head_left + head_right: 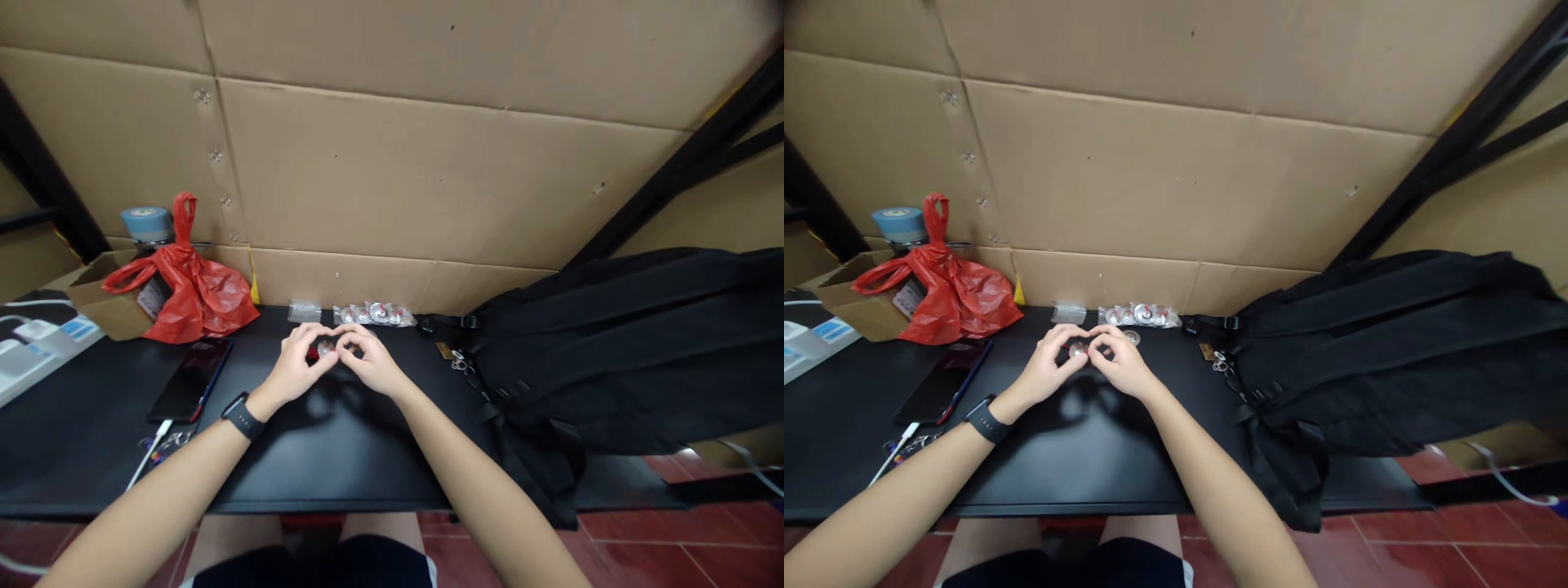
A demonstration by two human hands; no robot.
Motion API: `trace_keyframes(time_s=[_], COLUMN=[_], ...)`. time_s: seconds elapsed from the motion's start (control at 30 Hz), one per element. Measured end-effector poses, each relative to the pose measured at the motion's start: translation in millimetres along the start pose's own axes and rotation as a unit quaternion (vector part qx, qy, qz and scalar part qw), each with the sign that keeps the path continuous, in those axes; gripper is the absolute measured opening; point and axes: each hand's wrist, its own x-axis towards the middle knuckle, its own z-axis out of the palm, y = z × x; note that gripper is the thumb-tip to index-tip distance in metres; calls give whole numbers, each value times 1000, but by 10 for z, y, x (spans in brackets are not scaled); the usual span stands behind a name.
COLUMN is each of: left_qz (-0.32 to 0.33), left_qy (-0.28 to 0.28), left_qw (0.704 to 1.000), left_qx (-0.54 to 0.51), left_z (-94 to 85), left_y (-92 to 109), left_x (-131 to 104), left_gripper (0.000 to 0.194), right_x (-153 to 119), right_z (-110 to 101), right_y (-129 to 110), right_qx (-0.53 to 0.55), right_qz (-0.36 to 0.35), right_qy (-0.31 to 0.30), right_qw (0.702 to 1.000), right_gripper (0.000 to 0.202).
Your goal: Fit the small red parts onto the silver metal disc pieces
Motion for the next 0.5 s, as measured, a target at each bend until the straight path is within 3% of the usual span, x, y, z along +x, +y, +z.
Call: trace_keyframes(time_s=[0.17, 0.3, 0.37, 0.5], left_qz=[-4, -41, -30, -21], left_qy=[-96, -66, -55, -96], left_qw=[995, 996, 996, 978], left_qx=[38, -31, 59, 184], left_z=[0, -66, -114, -161], left_y=[-69, -334, -490, -692], left_x=[24, 95, 112, 100], left_gripper=[26, 34, 29, 25], right_x=[-1, -19, -32, -37], right_z=[-72, -156, -209, -302], right_y=[79, 130, 140, 198], right_qx=[-52, -160, -187, -180], right_qz=[-14, -33, -37, -35], right_qy=[0, -32, -64, -113], right_qw=[999, 986, 980, 977], right_gripper=[11, 9, 9, 9])
